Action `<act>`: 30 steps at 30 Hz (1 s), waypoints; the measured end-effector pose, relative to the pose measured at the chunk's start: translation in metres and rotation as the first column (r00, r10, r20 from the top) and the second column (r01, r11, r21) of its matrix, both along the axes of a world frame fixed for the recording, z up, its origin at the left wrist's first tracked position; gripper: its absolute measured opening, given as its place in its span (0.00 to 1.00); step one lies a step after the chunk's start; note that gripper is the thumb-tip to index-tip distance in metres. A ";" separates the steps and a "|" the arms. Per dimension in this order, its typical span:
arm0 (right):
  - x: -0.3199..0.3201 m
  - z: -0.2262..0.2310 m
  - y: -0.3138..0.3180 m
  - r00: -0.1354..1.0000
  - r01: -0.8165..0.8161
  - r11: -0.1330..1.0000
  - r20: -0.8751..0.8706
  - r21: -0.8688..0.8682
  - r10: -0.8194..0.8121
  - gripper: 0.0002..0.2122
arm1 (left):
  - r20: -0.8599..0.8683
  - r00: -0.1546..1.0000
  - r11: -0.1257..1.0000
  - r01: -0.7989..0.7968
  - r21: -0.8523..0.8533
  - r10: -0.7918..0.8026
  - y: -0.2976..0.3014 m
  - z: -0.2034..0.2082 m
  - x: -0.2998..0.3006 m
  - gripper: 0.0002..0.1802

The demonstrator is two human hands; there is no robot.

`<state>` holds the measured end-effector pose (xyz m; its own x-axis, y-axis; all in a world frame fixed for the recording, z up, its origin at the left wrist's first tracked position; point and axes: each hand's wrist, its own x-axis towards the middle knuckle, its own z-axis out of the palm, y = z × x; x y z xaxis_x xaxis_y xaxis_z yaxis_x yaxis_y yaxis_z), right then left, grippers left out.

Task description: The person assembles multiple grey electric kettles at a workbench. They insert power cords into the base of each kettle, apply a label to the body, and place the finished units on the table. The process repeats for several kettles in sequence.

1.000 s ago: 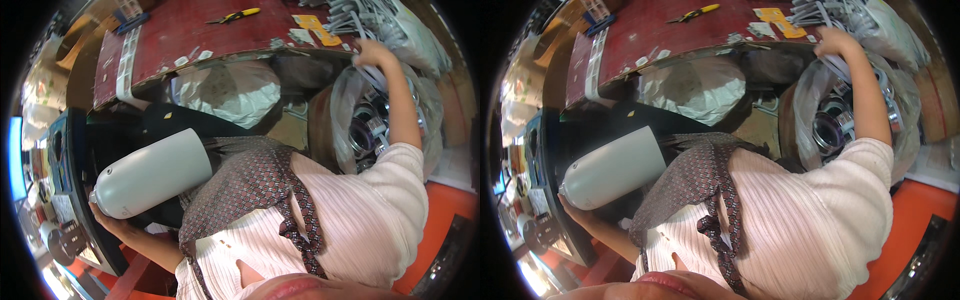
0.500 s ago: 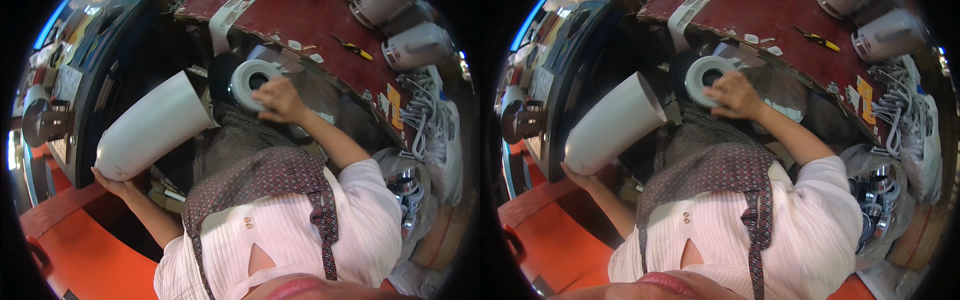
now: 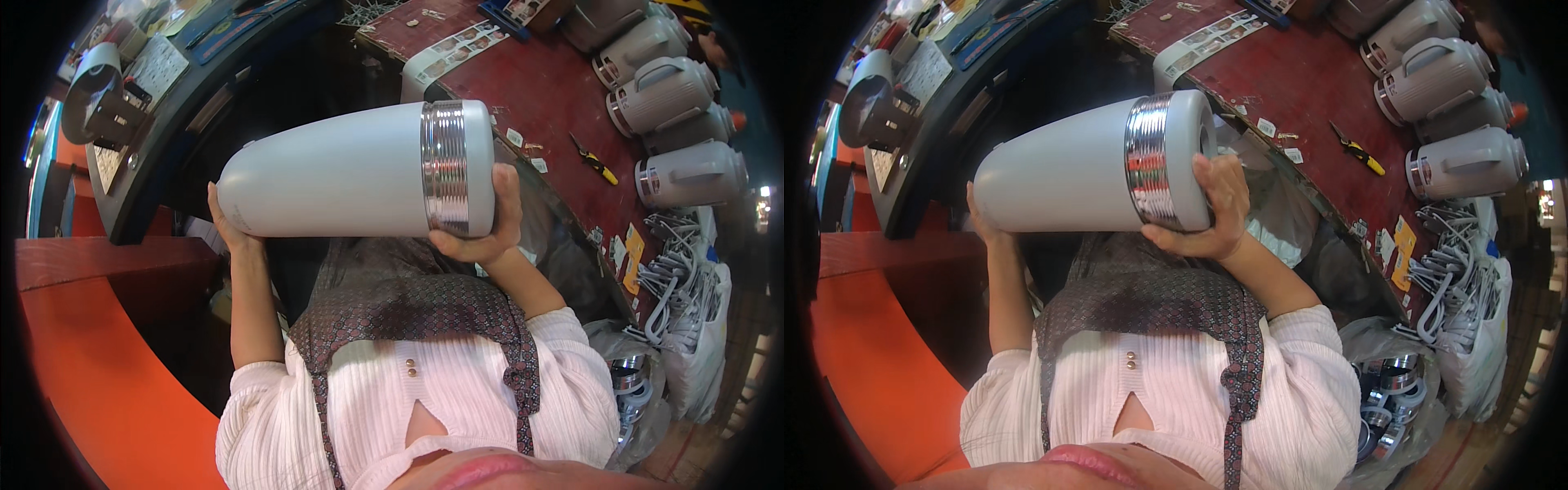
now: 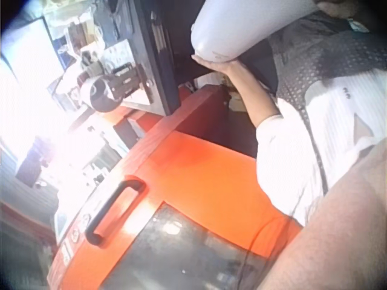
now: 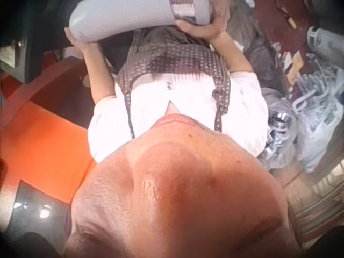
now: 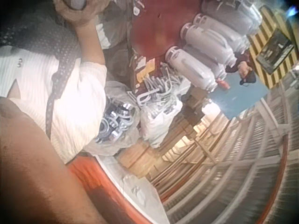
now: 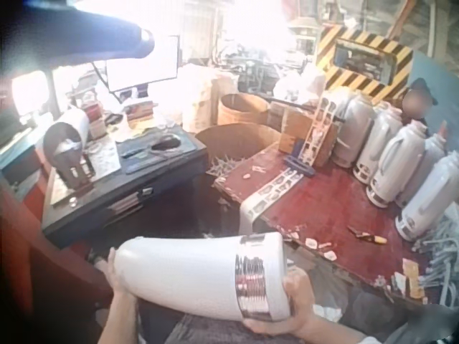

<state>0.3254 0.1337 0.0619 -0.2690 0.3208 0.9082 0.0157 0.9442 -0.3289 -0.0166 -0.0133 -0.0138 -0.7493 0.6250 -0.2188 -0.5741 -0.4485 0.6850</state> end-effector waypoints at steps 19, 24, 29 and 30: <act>0.042 0.036 -0.011 0.998 -0.038 0.878 -0.062 -0.478 0.009 0.30 | -0.448 0.880 0.987 -0.143 0.073 0.160 0.035 0.120 0.026 0.34; 0.071 -0.020 0.042 0.968 -0.013 -0.072 -0.031 -0.997 0.247 0.20 | -0.988 0.040 0.978 0.145 0.150 0.146 0.044 0.161 0.054 0.29; 0.156 -0.054 0.053 0.867 0.108 0.416 0.290 -0.903 0.404 0.12 | -0.982 -0.183 0.997 0.053 -0.056 -0.046 0.023 0.173 0.039 0.25; 0.196 -0.049 0.059 0.958 0.186 0.740 0.287 -0.647 0.010 0.11 | -0.990 -0.123 0.995 -0.087 -0.052 -0.062 0.023 0.170 0.033 0.24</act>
<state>0.5212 0.1924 0.0130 -0.3967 0.8456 0.3573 0.2621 0.4773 -0.8387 0.0166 0.0098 0.1560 -0.1790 0.6511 0.7376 0.7868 -0.3554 0.5046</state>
